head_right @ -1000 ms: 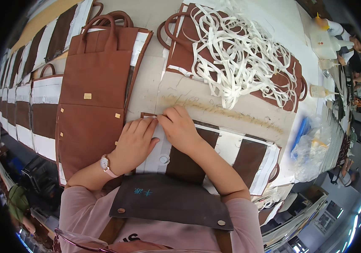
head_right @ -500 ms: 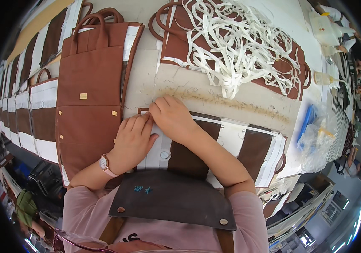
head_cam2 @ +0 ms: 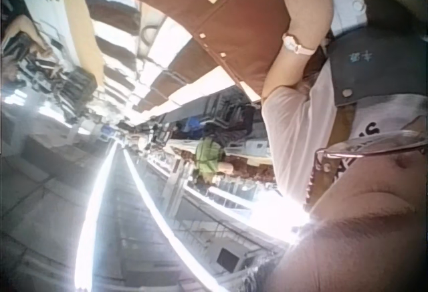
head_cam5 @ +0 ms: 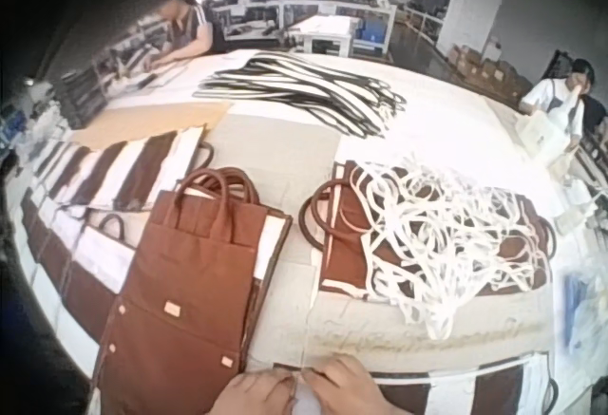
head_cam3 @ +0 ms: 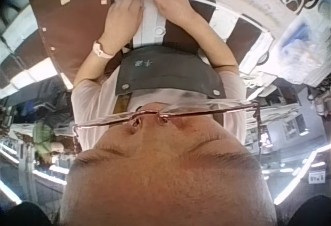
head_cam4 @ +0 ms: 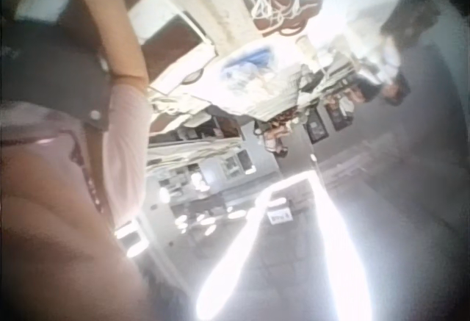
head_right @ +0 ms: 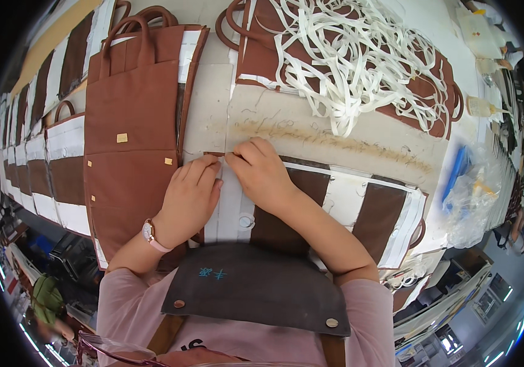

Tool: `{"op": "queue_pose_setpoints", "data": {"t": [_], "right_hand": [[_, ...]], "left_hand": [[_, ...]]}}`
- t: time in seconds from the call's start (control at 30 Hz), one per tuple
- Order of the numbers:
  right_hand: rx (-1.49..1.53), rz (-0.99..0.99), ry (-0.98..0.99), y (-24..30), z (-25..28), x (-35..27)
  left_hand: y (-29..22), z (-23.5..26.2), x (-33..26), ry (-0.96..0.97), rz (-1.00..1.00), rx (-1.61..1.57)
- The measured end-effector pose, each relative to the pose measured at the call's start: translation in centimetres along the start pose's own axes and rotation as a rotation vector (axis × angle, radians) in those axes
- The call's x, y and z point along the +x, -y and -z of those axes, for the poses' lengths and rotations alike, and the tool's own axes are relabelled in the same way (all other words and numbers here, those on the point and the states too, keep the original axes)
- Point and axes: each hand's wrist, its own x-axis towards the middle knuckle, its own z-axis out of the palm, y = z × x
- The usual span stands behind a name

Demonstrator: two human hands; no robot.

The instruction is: The person attaches white straps to brown and white striped tote bags on a workbench. They align the straps, secure them with a tool, and then move the finished bag to a stack. The process is repeated for multiple bags.

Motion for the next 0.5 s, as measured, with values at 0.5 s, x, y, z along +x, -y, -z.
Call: {"op": "queue_pose_setpoints", "data": {"t": [0.5], "right_hand": [[-0.194,0.094,-0.035,0.7,0.2,0.1]], "left_hand": [[1.4,0.9,1.7,0.035,0.046,-0.121]]}}
